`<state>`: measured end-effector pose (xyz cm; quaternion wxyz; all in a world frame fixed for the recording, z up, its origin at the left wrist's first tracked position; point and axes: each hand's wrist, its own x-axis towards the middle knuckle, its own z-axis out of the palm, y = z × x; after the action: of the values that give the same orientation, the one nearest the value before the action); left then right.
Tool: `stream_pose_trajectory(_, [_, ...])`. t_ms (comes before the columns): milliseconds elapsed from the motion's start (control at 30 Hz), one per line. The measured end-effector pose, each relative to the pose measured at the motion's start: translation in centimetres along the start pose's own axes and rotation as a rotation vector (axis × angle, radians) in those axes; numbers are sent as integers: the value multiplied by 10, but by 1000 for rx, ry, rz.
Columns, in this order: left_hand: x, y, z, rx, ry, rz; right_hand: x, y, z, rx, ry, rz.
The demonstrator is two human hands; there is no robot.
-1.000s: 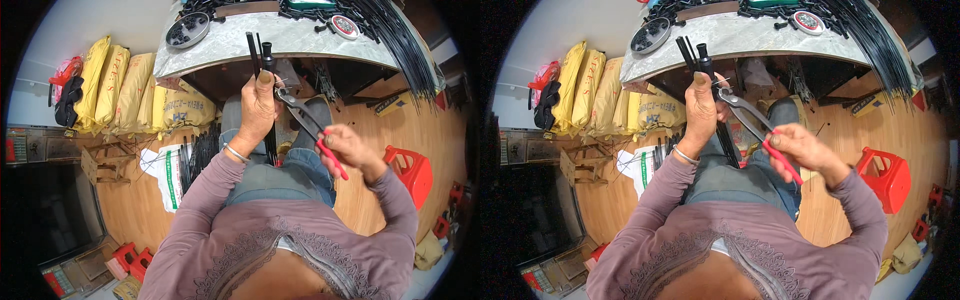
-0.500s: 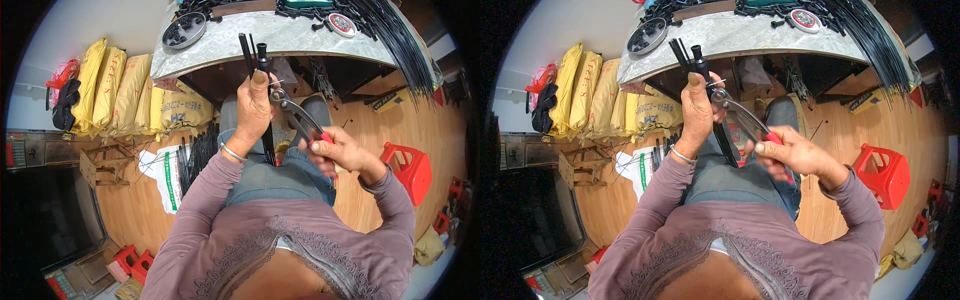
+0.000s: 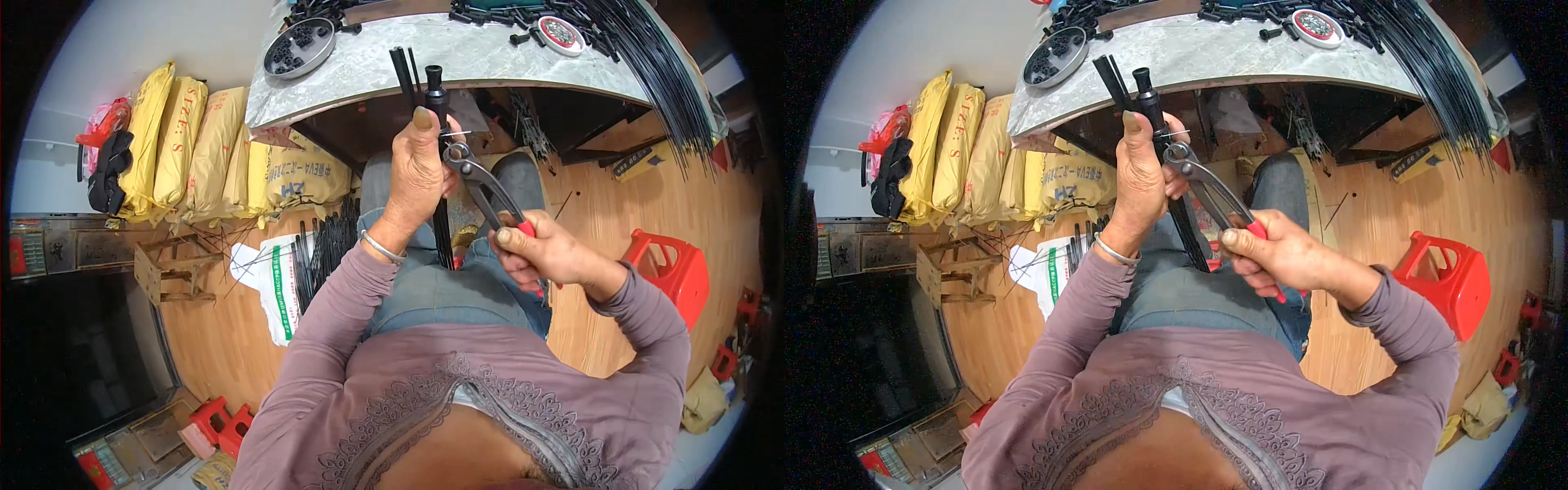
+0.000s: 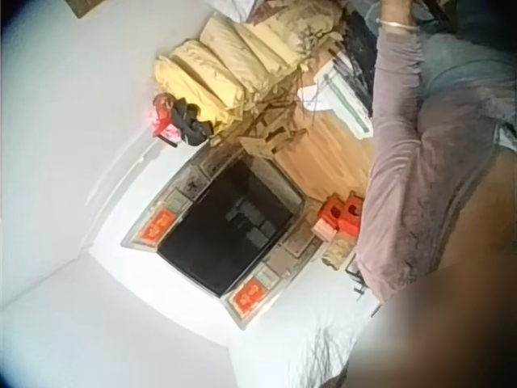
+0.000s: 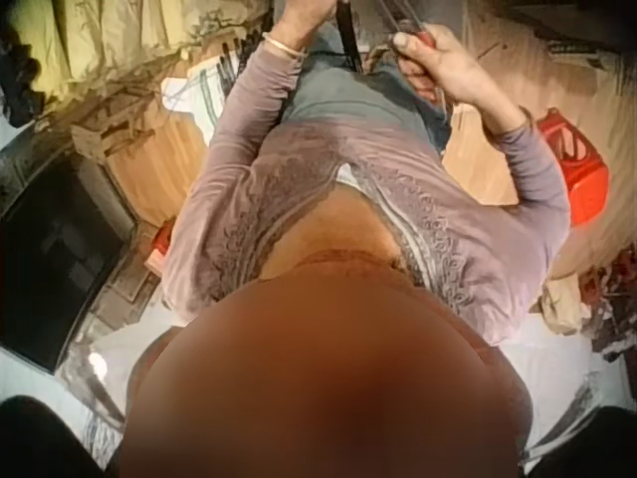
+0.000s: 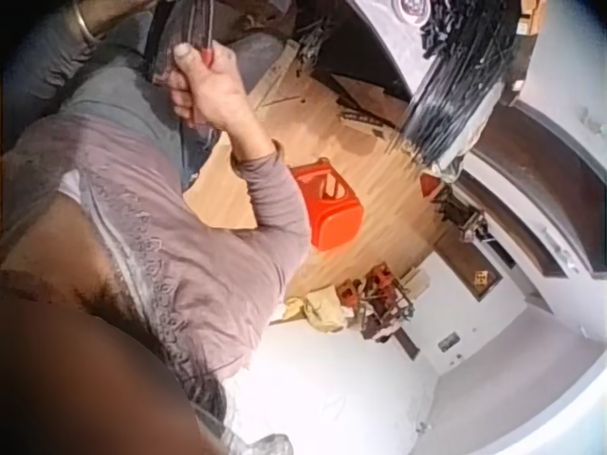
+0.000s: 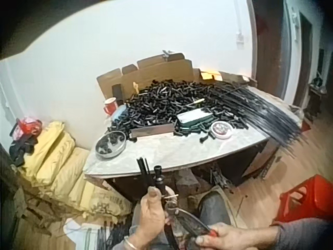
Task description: Assembling black cables into bundles using plastic ties and pliers.
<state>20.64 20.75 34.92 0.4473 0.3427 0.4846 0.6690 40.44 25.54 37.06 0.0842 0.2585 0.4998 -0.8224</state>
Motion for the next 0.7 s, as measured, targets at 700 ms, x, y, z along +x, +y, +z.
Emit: stream_pose_trajectory(700, [5,-1,4,10,9,-39,-28,-89,-9,-1750,449,-132])
